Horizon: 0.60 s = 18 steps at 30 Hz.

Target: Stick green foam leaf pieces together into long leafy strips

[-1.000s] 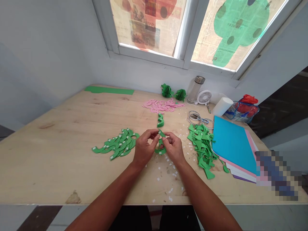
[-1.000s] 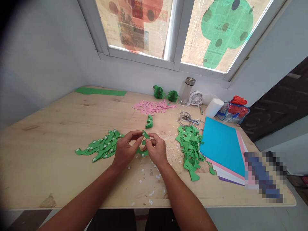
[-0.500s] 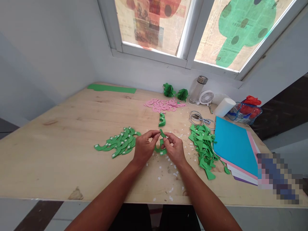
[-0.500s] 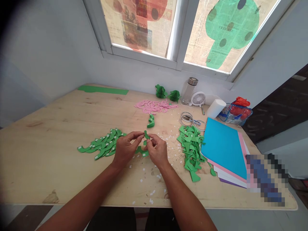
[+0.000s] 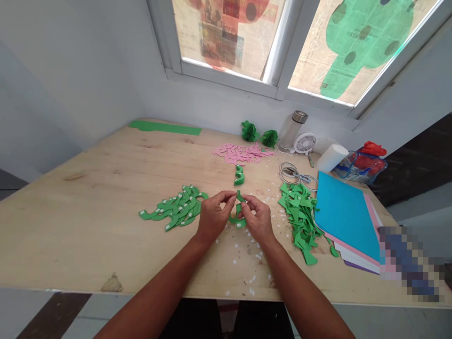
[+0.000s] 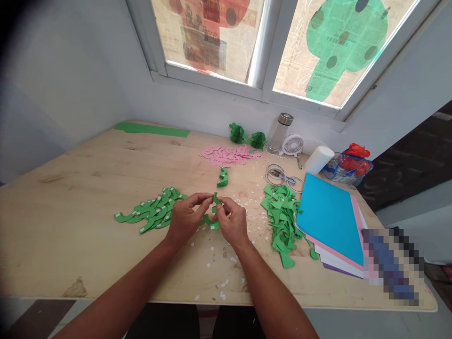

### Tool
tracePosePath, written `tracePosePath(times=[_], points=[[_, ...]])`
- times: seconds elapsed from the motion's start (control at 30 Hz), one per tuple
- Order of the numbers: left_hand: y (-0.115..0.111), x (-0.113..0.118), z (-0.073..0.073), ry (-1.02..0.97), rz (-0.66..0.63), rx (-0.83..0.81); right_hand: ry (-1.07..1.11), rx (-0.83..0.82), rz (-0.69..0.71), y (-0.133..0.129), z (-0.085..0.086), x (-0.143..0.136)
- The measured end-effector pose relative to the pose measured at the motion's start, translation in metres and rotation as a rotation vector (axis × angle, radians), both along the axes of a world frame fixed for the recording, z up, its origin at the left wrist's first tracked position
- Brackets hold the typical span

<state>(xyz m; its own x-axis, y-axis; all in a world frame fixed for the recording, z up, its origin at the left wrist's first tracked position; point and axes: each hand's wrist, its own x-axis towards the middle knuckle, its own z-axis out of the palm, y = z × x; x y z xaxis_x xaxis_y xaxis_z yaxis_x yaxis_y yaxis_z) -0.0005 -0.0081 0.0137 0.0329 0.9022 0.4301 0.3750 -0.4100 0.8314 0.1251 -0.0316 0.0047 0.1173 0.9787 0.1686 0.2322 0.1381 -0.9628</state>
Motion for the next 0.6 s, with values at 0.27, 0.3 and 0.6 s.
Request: tracePosePath(times=[0.27,0.3,0.6], points=[[0.001,-0.0006,-0.0002,-0.077,-0.017,-0.062,-0.023,0.003,-0.006,-0.0007,0.001,-0.0012],[0.0012,-0.0007,-0.0004,-0.08,-0.02,-0.061,-0.018,-0.003,-0.008,-0.0004,0.0007,-0.001],[0.0013,0.0001,-0.0069,0.105,0.002,0.121,0.052,-0.048,-0.021,0.002,-0.0026,0.0008]])
